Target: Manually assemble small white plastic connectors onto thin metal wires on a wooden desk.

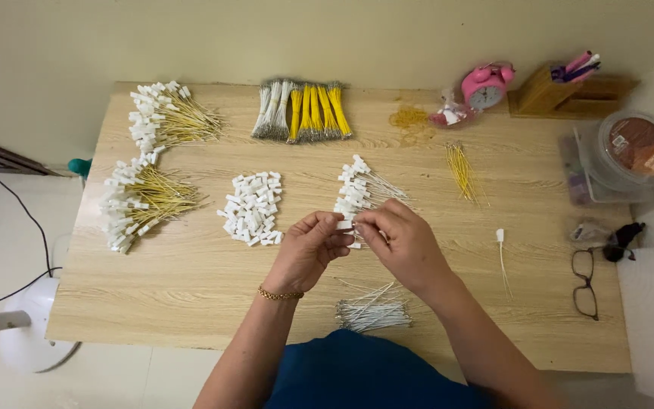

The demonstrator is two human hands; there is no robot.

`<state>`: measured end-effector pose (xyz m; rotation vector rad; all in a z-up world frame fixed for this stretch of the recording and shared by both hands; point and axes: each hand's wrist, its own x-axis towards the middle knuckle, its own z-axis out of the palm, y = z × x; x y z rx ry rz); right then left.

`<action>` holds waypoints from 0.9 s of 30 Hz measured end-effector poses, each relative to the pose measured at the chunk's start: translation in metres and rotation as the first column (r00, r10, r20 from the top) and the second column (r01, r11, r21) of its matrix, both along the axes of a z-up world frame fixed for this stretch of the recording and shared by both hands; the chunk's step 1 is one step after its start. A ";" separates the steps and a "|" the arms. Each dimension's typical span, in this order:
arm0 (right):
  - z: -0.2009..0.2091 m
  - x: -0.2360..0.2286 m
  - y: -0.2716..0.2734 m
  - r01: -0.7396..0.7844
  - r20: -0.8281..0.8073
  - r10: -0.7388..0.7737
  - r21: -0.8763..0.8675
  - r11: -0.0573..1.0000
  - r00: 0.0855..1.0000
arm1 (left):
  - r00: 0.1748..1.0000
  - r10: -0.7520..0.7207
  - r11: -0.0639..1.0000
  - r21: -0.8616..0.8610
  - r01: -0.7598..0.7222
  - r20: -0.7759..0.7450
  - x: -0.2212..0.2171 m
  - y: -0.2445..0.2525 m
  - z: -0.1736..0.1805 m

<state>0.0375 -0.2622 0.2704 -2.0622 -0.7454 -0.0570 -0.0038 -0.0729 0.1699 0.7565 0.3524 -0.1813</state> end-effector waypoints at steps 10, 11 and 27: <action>-0.028 0.010 -0.001 -0.036 -0.137 0.032 -0.029 0.999 0.990 | 0.998 -0.008 1.000 -0.027 0.006 -0.060 0.004 -0.001 -0.006; -0.031 0.011 0.000 -0.037 -0.097 0.034 -0.036 0.999 0.995 | 0.998 -0.007 1.000 -0.026 0.006 -0.067 0.005 -0.002 -0.012; -0.216 0.050 0.000 0.007 -0.027 -0.018 -0.342 0.940 0.999 | 0.968 0.100 0.774 0.629 0.070 -0.230 0.026 0.010 -0.146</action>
